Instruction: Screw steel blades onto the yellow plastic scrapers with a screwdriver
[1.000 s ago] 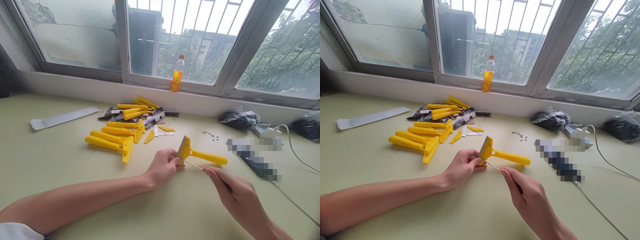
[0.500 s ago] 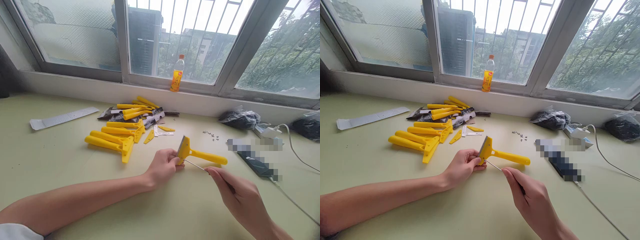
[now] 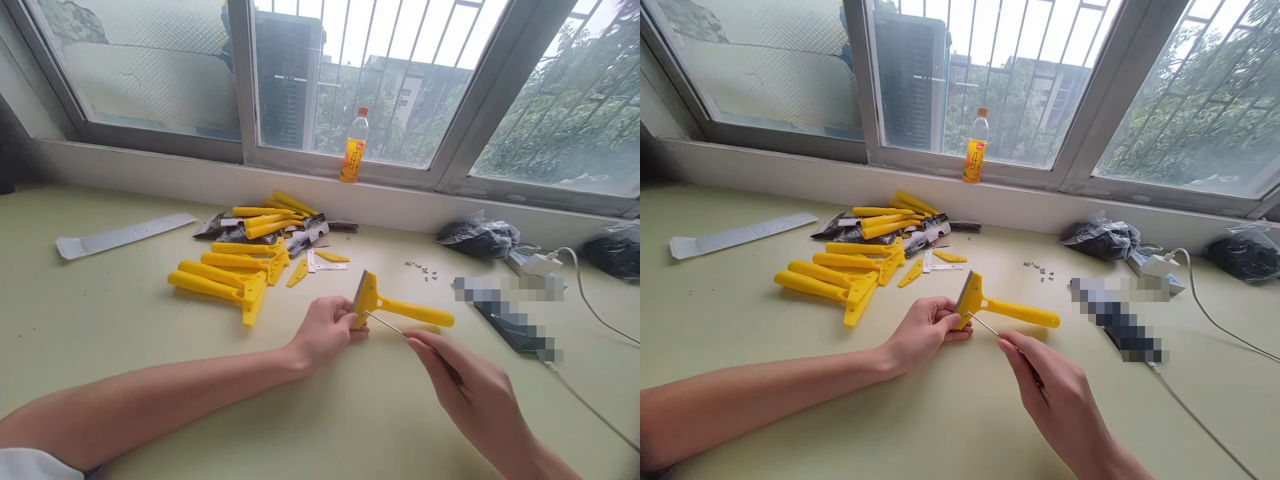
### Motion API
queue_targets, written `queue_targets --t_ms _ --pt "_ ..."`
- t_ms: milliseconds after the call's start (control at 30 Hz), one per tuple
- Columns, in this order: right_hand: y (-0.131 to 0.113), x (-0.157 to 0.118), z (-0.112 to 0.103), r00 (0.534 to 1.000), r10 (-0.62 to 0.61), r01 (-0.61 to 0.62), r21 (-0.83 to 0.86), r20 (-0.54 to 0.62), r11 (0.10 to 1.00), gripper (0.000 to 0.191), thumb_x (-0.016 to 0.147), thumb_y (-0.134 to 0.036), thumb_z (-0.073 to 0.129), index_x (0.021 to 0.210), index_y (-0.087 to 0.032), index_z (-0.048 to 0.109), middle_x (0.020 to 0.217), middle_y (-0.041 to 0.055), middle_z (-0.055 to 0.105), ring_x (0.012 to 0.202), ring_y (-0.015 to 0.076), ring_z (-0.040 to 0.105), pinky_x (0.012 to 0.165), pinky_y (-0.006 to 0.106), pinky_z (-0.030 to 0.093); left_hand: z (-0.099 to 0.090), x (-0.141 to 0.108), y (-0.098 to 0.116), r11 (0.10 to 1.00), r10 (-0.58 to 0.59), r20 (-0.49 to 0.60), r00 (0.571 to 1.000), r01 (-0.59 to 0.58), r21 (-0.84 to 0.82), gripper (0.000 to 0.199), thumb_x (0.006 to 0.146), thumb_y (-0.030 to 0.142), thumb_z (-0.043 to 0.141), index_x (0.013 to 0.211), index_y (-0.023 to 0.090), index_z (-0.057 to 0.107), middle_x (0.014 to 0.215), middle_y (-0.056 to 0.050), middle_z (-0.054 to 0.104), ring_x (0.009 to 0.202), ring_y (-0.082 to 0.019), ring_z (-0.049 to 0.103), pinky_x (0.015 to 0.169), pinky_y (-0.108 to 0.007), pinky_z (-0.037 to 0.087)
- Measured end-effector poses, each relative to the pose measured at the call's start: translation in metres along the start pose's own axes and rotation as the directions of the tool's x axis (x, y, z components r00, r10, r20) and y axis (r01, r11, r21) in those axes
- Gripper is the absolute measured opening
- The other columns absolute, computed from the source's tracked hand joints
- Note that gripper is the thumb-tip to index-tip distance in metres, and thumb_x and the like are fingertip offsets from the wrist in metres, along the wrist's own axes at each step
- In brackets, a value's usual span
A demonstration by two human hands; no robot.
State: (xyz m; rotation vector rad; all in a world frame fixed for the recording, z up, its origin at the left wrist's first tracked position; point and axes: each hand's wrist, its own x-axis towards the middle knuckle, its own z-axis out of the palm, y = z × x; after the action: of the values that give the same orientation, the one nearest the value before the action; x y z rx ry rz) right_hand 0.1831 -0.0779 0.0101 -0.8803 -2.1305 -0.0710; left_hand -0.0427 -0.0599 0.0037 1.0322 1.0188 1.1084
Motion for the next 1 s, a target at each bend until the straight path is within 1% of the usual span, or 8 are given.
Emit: queue_targets --t_ms 233,433,667,767,900,1000 --pt "-0.0027 0.0007 0.0017 1.000 -0.020 0.020 0.033 0.002 0.999 0.016 0.099 -0.015 0.058 0.112 -0.020 0.064 0.089 0.0009 0.074 0.062 0.0104 0.063 0.061 0.021 0.051 -0.0007 0.0012 -0.0005 1.000 -0.011 -0.001 1.000 0.011 -0.016 0.013 0.095 0.010 0.056 0.097 0.007 0.069 0.096 -0.017 0.075 0.096 -0.024 0.075 0.094 -0.037 0.062" --pt "-0.0032 -0.0017 0.0018 0.999 -0.035 0.035 0.044 0.012 0.998 0.016 0.099 -0.016 0.058 0.113 -0.020 0.065 0.086 0.0005 0.073 0.059 0.0091 0.062 0.059 0.020 0.051 -0.0023 0.0039 -0.0044 0.999 -0.006 0.003 1.000 0.006 -0.038 0.012 0.094 0.012 0.060 0.098 0.008 0.070 0.096 -0.016 0.076 0.096 -0.024 0.076 0.094 -0.038 0.062" --pt "-0.0016 -0.0014 0.0024 0.999 -0.005 0.003 0.067 0.031 0.998 0.014 0.100 -0.019 0.057 0.111 -0.020 0.065 0.086 0.0003 0.074 0.059 0.0097 0.062 0.059 0.019 0.051 -0.0028 0.0041 -0.0060 0.999 0.001 0.009 1.000 0.000 -0.047 0.013 0.090 0.018 0.069 0.098 0.008 0.071 0.097 -0.017 0.076 0.097 -0.026 0.076 0.094 -0.039 0.062" --pt "-0.0014 0.0000 0.0041 0.999 0.006 -0.009 0.078 0.042 0.997 0.014 0.100 -0.019 0.057 0.111 -0.020 0.065 0.089 0.0009 0.074 0.062 0.0107 0.064 0.060 0.020 0.052 -0.0032 0.0045 -0.0059 0.999 0.008 0.016 1.000 -0.008 -0.040 0.013 0.091 0.018 0.068 0.098 0.008 0.071 0.098 -0.017 0.075 0.097 -0.025 0.075 0.094 -0.039 0.062" --pt "-0.0007 0.0013 0.0065 0.998 0.042 -0.047 0.081 0.054 0.996 0.013 0.101 -0.021 0.056 0.109 -0.020 0.066 0.085 0.0007 0.074 0.060 0.0109 0.064 0.061 0.020 0.053 -0.0031 0.0043 -0.0045 1.000 0.006 0.015 1.000 -0.006 -0.029 0.012 0.092 0.017 0.067 0.097 0.007 0.071 0.097 -0.016 0.075 0.097 -0.024 0.075 0.094 -0.038 0.062" --pt "0.0015 0.0019 0.0069 0.997 0.038 -0.043 0.088 0.065 0.995 0.014 0.101 -0.021 0.055 0.110 -0.020 0.066 0.089 0.0020 0.075 0.063 0.0116 0.066 0.063 0.020 0.054 -0.0026 0.0040 -0.0038 0.999 0.000 0.011 1.000 0.000 -0.033 0.012 0.091 0.018 0.069 0.096 0.007 0.071 0.096 -0.016 0.075 0.096 -0.024 0.075 0.093 -0.039 0.062"
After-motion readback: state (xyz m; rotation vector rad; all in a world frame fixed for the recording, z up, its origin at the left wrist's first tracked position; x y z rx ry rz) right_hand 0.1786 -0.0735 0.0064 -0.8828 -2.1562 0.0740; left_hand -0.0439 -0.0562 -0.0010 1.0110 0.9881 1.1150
